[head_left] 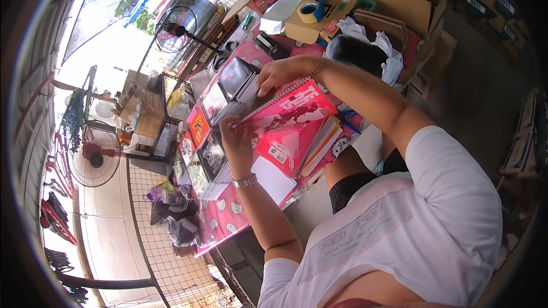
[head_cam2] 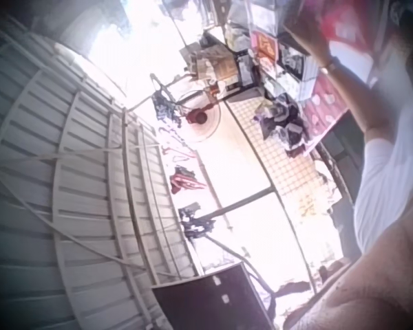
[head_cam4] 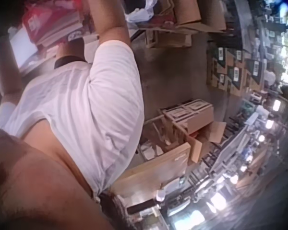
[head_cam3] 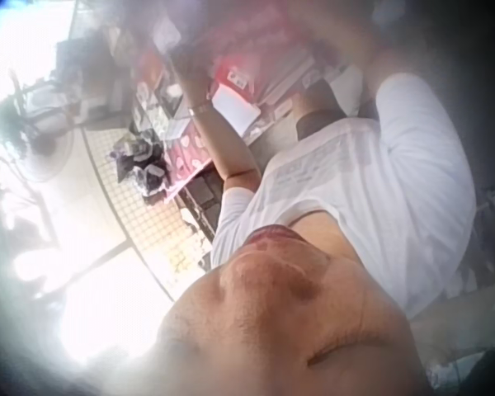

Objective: The person removes notebooks from a cardboard box and places them into organized stacks on a table.

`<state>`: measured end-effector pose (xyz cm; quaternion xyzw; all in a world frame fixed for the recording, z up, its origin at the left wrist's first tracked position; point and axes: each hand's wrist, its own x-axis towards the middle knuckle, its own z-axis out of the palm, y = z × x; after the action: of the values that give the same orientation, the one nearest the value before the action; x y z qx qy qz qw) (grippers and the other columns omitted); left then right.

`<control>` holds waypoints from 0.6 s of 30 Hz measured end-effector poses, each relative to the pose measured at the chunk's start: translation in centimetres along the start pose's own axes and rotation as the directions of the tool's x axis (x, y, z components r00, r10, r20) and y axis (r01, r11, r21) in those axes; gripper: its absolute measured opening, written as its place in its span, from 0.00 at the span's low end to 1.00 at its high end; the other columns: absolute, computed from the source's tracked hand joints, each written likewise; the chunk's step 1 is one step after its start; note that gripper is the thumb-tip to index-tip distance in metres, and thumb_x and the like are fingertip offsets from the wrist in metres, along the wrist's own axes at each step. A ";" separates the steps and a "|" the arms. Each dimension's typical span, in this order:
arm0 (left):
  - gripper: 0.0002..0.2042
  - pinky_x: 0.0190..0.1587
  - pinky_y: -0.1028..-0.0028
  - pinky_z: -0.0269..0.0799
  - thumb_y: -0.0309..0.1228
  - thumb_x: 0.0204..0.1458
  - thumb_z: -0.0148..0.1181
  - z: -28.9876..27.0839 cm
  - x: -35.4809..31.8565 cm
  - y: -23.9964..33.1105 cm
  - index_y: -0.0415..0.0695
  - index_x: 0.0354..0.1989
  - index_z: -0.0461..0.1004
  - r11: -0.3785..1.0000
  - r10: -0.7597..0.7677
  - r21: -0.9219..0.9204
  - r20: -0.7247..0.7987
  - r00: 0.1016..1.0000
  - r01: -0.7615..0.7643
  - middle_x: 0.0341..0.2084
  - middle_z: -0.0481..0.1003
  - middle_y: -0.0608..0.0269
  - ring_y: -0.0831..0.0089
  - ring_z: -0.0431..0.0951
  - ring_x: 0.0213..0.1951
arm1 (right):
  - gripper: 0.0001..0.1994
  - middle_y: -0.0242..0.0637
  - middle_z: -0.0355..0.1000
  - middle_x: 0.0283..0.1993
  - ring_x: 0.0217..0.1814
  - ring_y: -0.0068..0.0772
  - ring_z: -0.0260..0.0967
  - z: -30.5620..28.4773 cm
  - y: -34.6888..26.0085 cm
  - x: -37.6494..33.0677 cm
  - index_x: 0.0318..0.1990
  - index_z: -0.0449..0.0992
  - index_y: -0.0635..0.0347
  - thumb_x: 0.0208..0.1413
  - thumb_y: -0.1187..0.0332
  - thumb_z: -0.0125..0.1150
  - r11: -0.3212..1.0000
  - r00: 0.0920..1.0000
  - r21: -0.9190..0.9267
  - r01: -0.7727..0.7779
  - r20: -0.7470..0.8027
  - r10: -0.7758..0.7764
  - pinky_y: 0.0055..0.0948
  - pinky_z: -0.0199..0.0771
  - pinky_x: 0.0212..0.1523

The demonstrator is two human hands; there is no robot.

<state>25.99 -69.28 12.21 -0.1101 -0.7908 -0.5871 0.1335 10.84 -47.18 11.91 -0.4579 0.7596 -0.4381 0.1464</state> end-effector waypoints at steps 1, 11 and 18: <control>0.12 0.30 0.78 0.74 0.19 0.56 0.57 0.5 0.3 0.5 0.38 0.47 0.64 1.000 0.002 -0.001 0.021 1.000 -0.002 0.32 0.74 0.60 0.76 0.77 0.31 | 0.16 0.41 0.78 0.36 0.39 0.37 0.76 -0.2 3.6 -0.5 0.41 0.80 0.58 0.56 0.55 0.60 0.995 0.982 -0.099 -0.028 -0.188 0.009 0.35 0.74 0.40; 0.07 0.26 0.75 0.78 0.29 0.62 0.53 -2.8 -1.4 -1.4 0.36 0.37 0.69 0.922 -0.045 0.367 -0.222 0.974 0.126 0.29 0.71 0.63 0.74 0.78 0.32 | 0.22 0.46 0.70 0.57 0.59 0.50 0.66 18.2 17.1 -13.9 0.54 0.73 0.59 0.54 0.58 0.58 0.813 0.814 -0.437 -0.385 -0.576 0.076 0.41 0.66 0.59; 0.09 0.23 0.76 0.80 0.31 0.62 0.54 1.8 -0.2 1.8 0.36 0.38 0.72 0.983 -0.024 0.170 -0.222 0.975 0.063 0.28 0.72 0.64 0.77 0.77 0.34 | 0.25 0.47 0.70 0.54 0.57 0.49 0.67 16.5 14.7 -20.5 0.56 0.70 0.65 0.52 0.62 0.62 0.654 0.702 -0.426 -0.625 -0.673 0.232 0.43 0.66 0.59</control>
<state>26.65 -67.04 13.21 -0.0150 -0.8223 -0.5262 0.2162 23.80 -36.13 -12.96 -0.1244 0.9565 -0.2225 -0.1415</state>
